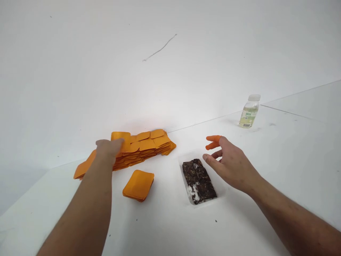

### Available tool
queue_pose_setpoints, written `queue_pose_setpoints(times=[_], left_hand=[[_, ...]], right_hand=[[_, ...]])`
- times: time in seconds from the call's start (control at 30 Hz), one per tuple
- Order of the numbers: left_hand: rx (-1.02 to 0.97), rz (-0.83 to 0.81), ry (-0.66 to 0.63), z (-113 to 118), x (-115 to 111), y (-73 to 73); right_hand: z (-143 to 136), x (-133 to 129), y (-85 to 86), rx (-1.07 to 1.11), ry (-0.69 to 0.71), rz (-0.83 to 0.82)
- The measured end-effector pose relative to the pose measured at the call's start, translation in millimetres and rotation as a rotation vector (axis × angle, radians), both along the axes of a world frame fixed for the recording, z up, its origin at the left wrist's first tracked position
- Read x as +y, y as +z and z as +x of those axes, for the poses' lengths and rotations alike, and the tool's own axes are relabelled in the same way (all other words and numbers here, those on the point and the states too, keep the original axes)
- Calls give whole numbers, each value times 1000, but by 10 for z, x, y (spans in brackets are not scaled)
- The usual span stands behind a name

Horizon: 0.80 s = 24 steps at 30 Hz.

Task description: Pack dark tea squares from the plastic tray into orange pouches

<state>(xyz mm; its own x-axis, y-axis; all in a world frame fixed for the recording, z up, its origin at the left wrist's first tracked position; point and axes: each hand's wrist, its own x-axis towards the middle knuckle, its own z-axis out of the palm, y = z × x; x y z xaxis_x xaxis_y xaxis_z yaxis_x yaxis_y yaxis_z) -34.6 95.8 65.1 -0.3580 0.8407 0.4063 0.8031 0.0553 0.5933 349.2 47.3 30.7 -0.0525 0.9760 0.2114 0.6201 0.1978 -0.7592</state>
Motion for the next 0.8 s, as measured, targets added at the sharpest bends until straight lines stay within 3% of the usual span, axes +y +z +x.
queue_pose_setpoints(times=[0.07, 0.13, 0.2, 0.37, 0.53, 0.67, 0.8], left_hand=[[25, -4, 220, 59, -3, 24], [58, -14, 326, 166, -99, 7], [130, -56, 281, 297, -303, -65], [316, -306, -33, 562, -944, -397], [378, -428, -67, 657, -1134, -617], [359, -440, -29, 677, -1103, -619], [366, -356, 64, 677, -1121, -439]], right_hand=[[18, 21, -3, -22, -17, -10], [38, 38, 5, -44, -32, 4], [54, 38, 20, -56, -47, 38], [39, -38, 49, -74, -31, 139], [-2, -118, 53, -79, 15, 160], [-8, -126, 52, -47, 40, 161], [-22, -119, 40, -16, 19, 240]])
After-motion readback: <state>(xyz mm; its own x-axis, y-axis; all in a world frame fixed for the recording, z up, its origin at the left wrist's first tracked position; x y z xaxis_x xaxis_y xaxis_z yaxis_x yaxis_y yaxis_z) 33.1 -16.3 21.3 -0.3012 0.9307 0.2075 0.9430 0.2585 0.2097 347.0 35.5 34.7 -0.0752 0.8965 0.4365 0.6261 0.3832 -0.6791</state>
